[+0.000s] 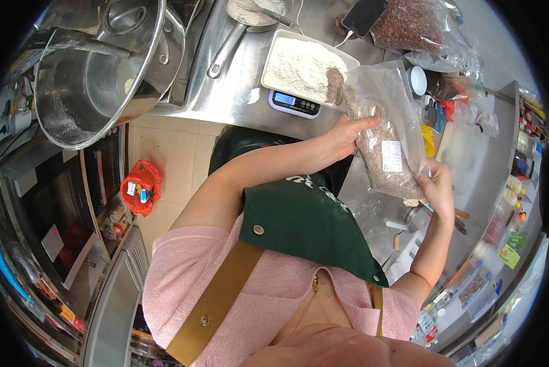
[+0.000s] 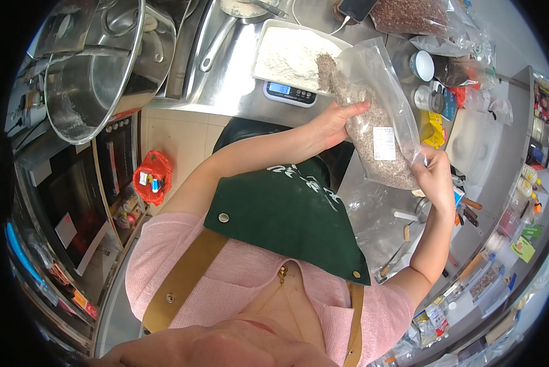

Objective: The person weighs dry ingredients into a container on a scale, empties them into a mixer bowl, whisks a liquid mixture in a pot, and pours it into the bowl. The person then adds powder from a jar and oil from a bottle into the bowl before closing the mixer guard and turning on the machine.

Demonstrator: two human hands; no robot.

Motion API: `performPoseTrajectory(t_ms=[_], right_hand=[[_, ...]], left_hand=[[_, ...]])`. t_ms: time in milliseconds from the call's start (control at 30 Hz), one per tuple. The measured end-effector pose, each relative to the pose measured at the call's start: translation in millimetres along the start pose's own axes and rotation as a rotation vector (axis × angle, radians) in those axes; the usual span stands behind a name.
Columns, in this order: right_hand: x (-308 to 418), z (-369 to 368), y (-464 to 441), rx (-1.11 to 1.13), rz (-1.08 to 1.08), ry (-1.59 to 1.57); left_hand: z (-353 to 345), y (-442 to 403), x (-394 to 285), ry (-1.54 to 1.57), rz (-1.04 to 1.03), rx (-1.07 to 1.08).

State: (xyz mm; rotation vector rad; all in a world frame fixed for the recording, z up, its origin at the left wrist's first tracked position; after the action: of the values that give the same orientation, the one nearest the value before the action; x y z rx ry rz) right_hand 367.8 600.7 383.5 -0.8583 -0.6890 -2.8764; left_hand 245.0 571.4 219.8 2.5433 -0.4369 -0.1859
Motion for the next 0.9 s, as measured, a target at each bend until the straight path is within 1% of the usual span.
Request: performPoseTrajectory(t_ms=[267,433,633,900], right_hand=[[3.4,0.7,-0.6,-0.011,0.065,0.025],[0.7,1.0,-0.7,-0.002,0.043,0.029],[2.2,0.1,0.9,0.003,0.018,0.004],[1.6,-1.0,2.5,0.003,0.013,-0.021]], left_hand=[[-2.3,0.2,-0.5,0.038,-0.004,0.028],[-0.6,-2.5,1.4,0.073,0.021,0.018],[-1.2,-0.2,0.6,0.036,0.019,0.009],[-3.5,1.9,-3.1,0.008,-0.033,-0.004]])
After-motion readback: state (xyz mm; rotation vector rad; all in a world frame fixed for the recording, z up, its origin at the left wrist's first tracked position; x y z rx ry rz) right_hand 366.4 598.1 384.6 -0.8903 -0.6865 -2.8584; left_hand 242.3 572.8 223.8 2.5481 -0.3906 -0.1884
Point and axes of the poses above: each hand's wrist, its own y-axis away from the middle knuckle, its own z-axis out of the back of the hand, x = y × z, the point moved 7 cm from there along -y, towards the middle knuckle, and after that the axes turned 13 degrees about -x, right-handed, at the moved point
